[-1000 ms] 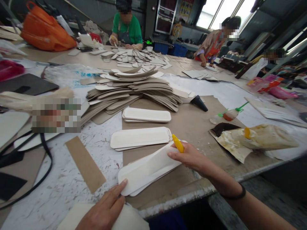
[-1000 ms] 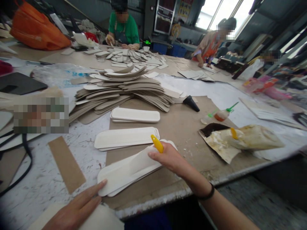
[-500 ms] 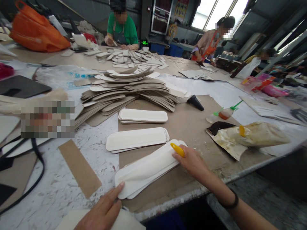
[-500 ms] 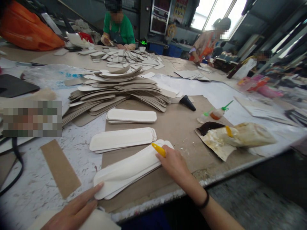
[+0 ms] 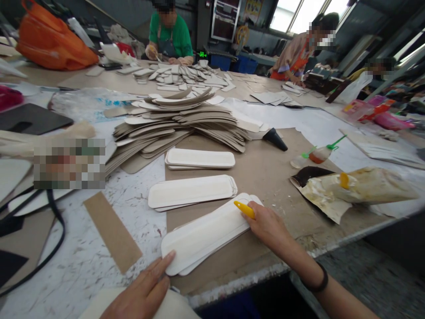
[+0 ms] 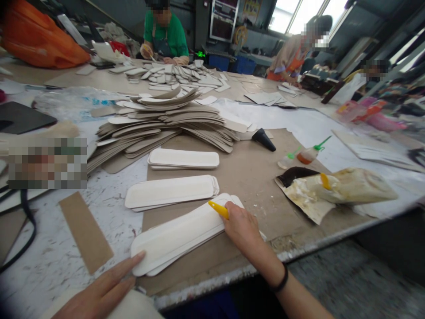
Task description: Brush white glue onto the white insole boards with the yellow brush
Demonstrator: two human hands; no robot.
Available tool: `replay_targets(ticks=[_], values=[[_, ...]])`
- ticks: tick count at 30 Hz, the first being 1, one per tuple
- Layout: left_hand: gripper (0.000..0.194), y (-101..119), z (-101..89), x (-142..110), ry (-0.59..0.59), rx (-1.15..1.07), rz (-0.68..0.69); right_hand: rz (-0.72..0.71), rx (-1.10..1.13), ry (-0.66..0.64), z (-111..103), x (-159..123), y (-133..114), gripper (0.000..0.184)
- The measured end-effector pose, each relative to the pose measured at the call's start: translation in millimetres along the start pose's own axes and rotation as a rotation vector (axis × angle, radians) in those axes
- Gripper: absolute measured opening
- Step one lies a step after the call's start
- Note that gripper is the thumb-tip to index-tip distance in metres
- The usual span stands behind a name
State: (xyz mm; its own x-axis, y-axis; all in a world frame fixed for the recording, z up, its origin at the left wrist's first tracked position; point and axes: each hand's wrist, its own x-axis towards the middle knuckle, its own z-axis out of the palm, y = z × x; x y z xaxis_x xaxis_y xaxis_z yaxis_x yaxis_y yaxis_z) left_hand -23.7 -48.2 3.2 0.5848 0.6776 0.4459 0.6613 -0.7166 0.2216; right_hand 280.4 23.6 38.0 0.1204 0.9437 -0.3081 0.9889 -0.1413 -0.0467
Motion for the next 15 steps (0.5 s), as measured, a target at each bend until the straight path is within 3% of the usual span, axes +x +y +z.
replay_targets(ticks=[5,9,13,15], values=[[0.035,1.0,-8.2,9.5,-0.125,-0.009,-0.081,0.010,-0.027,-0.033,5.4,3.6,2.9,0.014],[0.031,0.4,-14.5,16.2,-0.196,-0.210,-0.210,0.020,-0.029,-0.047,7.6,5.3,2.4,0.018],[0.013,0.7,-20.3,17.8,-0.070,-0.669,-0.641,0.020,-0.026,-0.033,6.6,3.2,0.5,0.019],[0.017,3.7,-21.4,19.9,0.027,-0.740,-0.840,0.016,-0.028,-0.017,6.3,2.3,0.1,0.018]])
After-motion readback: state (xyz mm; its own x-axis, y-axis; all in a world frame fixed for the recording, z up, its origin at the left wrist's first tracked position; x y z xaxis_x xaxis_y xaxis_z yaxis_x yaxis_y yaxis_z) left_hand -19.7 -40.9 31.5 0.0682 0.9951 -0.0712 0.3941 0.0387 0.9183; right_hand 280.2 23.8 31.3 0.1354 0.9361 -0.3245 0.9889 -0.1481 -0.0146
